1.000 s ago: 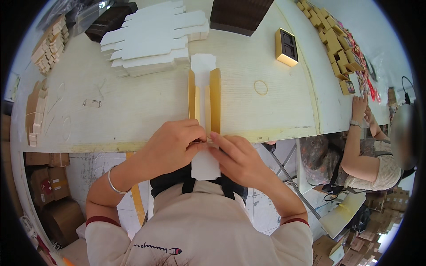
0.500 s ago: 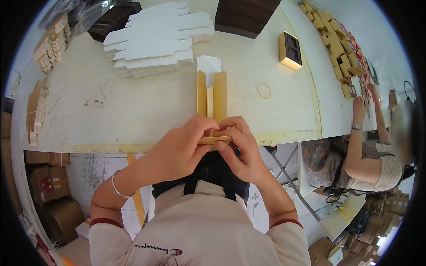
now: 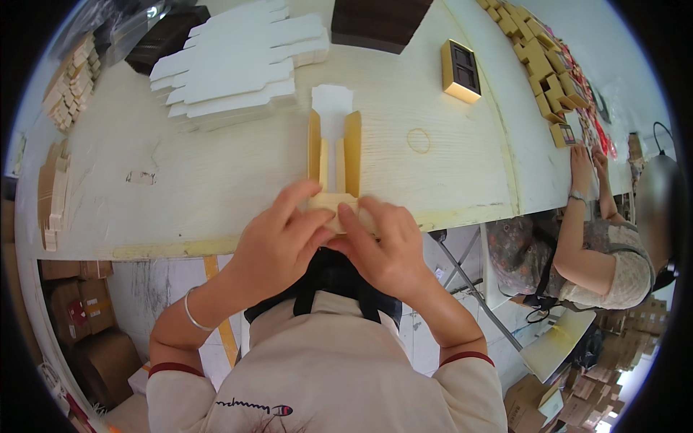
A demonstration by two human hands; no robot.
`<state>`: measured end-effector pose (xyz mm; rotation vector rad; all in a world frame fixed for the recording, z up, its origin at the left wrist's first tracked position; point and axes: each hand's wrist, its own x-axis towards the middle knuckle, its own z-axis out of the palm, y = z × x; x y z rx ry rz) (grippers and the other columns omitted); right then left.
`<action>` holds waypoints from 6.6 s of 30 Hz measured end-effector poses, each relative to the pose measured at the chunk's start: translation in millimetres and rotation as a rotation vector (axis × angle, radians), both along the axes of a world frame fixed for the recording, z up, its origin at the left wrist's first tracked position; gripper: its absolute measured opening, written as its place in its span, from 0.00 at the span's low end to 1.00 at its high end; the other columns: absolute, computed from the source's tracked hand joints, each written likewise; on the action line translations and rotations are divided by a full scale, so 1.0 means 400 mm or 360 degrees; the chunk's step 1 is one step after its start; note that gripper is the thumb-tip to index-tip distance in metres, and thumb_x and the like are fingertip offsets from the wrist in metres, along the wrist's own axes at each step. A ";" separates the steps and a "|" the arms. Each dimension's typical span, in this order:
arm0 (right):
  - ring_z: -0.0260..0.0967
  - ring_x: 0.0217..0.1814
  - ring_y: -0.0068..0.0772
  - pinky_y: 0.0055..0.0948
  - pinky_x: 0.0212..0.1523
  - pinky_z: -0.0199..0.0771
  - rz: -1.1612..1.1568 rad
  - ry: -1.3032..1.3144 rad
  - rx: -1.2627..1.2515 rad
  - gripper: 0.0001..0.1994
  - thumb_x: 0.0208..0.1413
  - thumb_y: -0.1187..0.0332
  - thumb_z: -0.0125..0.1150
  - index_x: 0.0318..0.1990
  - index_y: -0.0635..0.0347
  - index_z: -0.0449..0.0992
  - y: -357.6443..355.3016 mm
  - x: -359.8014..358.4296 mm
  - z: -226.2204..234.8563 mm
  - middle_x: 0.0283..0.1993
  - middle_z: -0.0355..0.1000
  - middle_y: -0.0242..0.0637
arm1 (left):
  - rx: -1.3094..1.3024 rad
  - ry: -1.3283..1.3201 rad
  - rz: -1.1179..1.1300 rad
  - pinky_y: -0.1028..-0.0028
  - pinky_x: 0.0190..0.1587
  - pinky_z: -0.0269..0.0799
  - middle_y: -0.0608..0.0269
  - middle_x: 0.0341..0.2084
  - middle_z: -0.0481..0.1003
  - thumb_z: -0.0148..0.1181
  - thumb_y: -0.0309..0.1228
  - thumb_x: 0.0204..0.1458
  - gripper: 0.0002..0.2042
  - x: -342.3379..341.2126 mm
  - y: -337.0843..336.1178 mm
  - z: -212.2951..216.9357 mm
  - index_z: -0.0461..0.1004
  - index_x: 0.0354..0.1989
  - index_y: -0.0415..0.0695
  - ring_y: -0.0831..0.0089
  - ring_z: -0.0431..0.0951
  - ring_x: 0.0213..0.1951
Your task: The person folds flat cardboard pieces into small rectangular boxes and inserts black plastic trays into them. The person repeats this process multiple times, stacking the finished boxes on the table.
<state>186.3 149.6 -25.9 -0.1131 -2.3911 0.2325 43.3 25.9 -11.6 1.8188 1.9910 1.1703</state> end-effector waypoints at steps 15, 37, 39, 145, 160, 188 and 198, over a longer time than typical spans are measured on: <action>0.69 0.31 0.38 0.35 0.31 0.67 0.0263 -0.0318 -0.0166 0.12 0.42 0.73 0.60 0.37 0.58 0.74 0.089 0.010 0.047 0.35 0.66 0.38 | -0.0709 0.0308 -0.0640 0.64 0.46 0.69 0.64 0.28 0.75 0.65 0.30 0.44 0.07 -0.133 0.038 0.110 0.74 0.27 0.43 0.63 0.74 0.42; 0.64 0.35 0.42 0.34 0.38 0.66 0.0592 -0.0585 -0.0471 0.19 0.39 0.83 0.57 0.44 0.69 0.74 0.037 0.078 0.074 0.33 0.66 0.41 | 0.0095 0.0791 -0.0127 0.65 0.49 0.66 0.58 0.46 0.68 0.62 0.29 0.41 0.10 -0.039 -0.081 0.024 0.75 0.35 0.45 0.62 0.68 0.50; 0.64 0.35 0.42 0.34 0.38 0.66 0.0638 -0.0598 -0.0477 0.19 0.40 0.81 0.61 0.44 0.69 0.74 0.037 0.072 0.075 0.33 0.66 0.41 | 0.0154 0.0861 0.0002 0.64 0.47 0.67 0.59 0.47 0.68 0.67 0.28 0.39 0.13 -0.049 -0.066 0.021 0.77 0.36 0.46 0.61 0.69 0.46; 0.71 0.42 0.47 0.38 0.44 0.71 -0.0412 -0.0455 0.0148 0.08 0.51 0.67 0.62 0.35 0.62 0.77 0.592 -0.332 0.448 0.36 0.75 0.44 | -0.0032 0.0089 0.0326 0.58 0.58 0.57 0.53 0.48 0.70 0.71 0.40 0.40 0.36 -0.073 -0.050 -0.018 0.64 0.59 0.42 0.54 0.65 0.53; 0.65 0.37 0.17 0.18 0.40 0.66 0.0404 -0.0121 -0.1618 0.22 0.46 0.66 0.61 0.48 0.67 0.68 0.291 -0.021 0.374 0.42 0.68 0.32 | -0.0118 0.0108 0.0288 0.59 0.57 0.59 0.55 0.49 0.70 0.73 0.35 0.36 0.35 -0.075 -0.043 0.003 0.66 0.57 0.43 0.53 0.66 0.52; 0.69 0.39 0.38 0.30 0.38 0.70 0.0601 -0.0786 -0.0657 0.21 0.48 0.63 0.68 0.48 0.63 0.73 0.191 0.001 0.206 0.49 0.65 0.44 | -0.0259 -0.0235 -0.0179 0.66 0.48 0.73 0.56 0.53 0.66 0.68 0.19 0.39 0.34 -0.139 0.024 0.015 0.64 0.60 0.43 0.59 0.71 0.51; 0.70 0.35 0.35 0.30 0.35 0.73 0.0450 -0.0465 -0.0120 0.19 0.41 0.76 0.71 0.44 0.66 0.78 0.107 0.024 0.097 0.48 0.67 0.47 | -0.0393 0.0040 -0.0250 0.68 0.45 0.73 0.62 0.52 0.67 0.72 0.22 0.31 0.39 -0.162 0.041 0.045 0.67 0.60 0.49 0.61 0.73 0.46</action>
